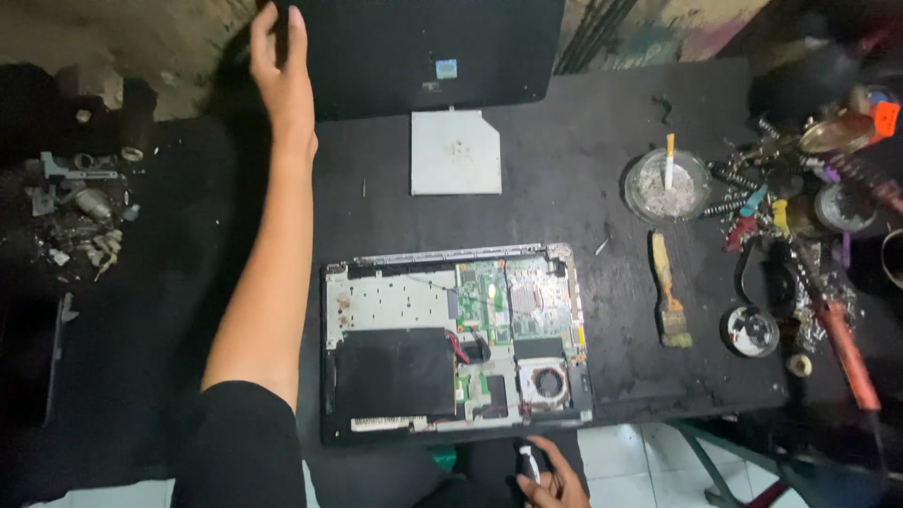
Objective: Disassembling a laptop to remove the battery and clean internal components using a brush and screwdriver.
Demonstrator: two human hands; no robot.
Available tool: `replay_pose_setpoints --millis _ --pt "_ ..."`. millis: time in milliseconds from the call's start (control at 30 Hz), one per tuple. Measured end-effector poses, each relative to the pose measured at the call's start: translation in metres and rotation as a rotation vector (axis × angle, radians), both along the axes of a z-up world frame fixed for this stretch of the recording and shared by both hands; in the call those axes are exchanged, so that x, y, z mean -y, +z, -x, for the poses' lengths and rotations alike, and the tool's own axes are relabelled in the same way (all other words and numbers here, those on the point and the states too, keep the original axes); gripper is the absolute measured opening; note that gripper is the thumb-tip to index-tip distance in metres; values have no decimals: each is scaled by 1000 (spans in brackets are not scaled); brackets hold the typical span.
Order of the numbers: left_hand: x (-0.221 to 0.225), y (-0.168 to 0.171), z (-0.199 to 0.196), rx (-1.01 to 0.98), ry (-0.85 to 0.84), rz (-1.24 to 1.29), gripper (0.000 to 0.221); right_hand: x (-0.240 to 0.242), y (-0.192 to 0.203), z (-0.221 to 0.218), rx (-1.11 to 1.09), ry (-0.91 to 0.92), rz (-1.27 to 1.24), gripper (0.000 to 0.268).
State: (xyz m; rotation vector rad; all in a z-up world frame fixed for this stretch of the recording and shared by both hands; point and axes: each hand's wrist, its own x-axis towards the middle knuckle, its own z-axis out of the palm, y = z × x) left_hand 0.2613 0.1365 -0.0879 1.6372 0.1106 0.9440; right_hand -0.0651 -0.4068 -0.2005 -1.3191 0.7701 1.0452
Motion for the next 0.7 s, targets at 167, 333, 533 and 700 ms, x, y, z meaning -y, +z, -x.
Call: replay_pose_setpoints --millis 167,333,533,700 --pt "32 -1 31 18 83 7 41 -3 17 -6 25 52 -11 63" --pt "112 39 112 -233 261 -329 47 -12 55 -8 189 146 -54 58" --pt "162 77 191 -456 -414 -639 34 -8 66 -8 199 202 -97 65" --pt "194 81 257 -793 -617 -904 67 0 58 -2 306 253 -88 62"
